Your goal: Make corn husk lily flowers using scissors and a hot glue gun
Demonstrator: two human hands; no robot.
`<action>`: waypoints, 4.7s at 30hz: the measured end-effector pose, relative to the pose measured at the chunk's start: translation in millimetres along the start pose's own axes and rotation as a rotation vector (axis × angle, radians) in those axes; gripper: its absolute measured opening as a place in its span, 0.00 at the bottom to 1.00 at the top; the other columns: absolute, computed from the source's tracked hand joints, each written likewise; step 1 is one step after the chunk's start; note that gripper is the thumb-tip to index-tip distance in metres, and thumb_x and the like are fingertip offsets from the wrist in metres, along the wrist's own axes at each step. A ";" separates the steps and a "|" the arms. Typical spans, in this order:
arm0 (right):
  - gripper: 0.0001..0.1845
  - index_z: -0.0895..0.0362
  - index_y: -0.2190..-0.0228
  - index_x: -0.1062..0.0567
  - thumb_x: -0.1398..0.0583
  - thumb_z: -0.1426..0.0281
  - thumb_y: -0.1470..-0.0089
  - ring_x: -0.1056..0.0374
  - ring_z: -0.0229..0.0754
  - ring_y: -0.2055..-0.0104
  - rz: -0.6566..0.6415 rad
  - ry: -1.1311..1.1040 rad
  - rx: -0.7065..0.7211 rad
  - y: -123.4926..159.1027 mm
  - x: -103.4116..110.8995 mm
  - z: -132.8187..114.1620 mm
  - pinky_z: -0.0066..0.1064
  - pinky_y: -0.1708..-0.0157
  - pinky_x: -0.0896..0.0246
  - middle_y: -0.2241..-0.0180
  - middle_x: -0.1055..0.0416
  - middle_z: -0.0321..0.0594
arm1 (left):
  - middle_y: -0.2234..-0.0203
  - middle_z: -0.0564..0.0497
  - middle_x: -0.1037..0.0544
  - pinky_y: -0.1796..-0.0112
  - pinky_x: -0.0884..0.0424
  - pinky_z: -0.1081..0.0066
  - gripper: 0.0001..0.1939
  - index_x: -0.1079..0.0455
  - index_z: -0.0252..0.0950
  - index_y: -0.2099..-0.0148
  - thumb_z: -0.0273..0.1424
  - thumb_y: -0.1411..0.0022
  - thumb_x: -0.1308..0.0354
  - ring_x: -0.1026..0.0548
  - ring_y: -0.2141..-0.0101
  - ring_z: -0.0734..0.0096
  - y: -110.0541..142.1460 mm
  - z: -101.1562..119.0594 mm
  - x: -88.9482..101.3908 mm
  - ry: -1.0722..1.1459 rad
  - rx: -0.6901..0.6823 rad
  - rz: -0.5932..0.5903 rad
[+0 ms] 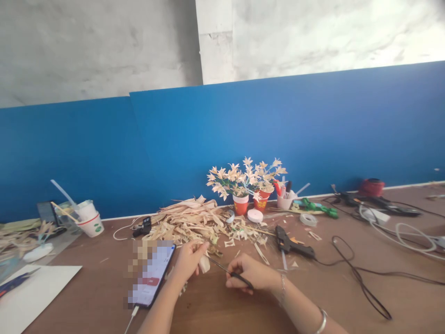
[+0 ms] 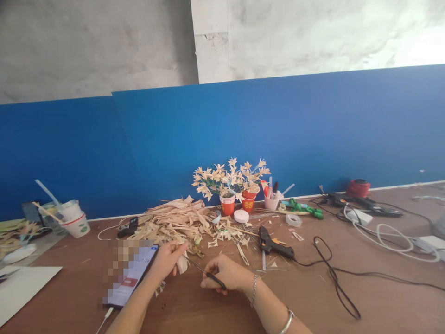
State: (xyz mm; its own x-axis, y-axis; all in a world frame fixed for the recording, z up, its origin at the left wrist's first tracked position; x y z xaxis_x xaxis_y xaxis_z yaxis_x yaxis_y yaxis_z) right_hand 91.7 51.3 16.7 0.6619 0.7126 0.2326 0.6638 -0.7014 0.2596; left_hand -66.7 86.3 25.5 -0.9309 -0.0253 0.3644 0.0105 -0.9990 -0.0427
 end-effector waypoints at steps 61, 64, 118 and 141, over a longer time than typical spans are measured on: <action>0.12 0.60 0.78 0.30 0.37 0.64 0.59 0.49 0.27 0.87 0.082 0.027 0.081 -6.3 -1.4 -1.7 0.18 0.89 0.57 0.87 0.40 0.27 | 0.96 0.58 0.38 0.89 0.49 0.79 0.24 0.43 0.37 0.83 0.49 0.49 0.47 0.40 0.93 0.79 11.1 8.5 15.6 0.200 0.027 0.315; 0.11 0.60 0.77 0.30 0.38 0.64 0.59 0.49 0.27 0.88 0.104 0.020 0.069 -6.0 -1.6 -1.6 0.18 0.89 0.57 0.88 0.41 0.26 | 0.96 0.58 0.37 0.90 0.46 0.80 0.23 0.42 0.36 0.83 0.49 0.49 0.46 0.39 0.93 0.78 13.0 5.4 14.6 0.274 0.057 0.355; 0.14 0.60 0.75 0.30 0.36 0.61 0.59 0.44 0.27 0.89 -0.006 -0.173 0.031 -2.0 5.4 7.4 0.16 0.91 0.55 0.88 0.37 0.27 | 0.92 0.58 0.34 0.86 0.45 0.81 0.14 0.37 0.34 0.78 0.38 0.57 0.37 0.39 0.89 0.81 8.4 -9.5 18.2 0.498 0.126 0.390; 0.09 0.61 0.77 0.28 0.39 0.66 0.58 0.45 0.26 0.89 -0.014 -0.060 -0.001 -0.3 6.1 7.6 0.16 0.90 0.53 0.88 0.38 0.27 | 0.90 0.57 0.31 0.88 0.51 0.81 0.11 0.36 0.33 0.79 0.35 0.52 0.42 0.40 0.90 0.83 6.6 -6.3 -6.3 0.359 0.162 0.023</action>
State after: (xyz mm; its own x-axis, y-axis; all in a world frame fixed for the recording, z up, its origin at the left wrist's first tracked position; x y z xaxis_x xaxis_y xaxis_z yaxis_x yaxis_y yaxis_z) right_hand 98.2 55.7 10.9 0.6724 0.7198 0.1727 0.6727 -0.6915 0.2632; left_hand -63.1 80.1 17.0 -0.9979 -0.0626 0.0151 0.0639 -0.9918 0.1108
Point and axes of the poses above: each hand's wrist, its own y-axis away from the middle knuckle, its own x-axis out of the back of the hand, z = x × y, the point moved 8 cm from there along -y, towards the middle knuckle
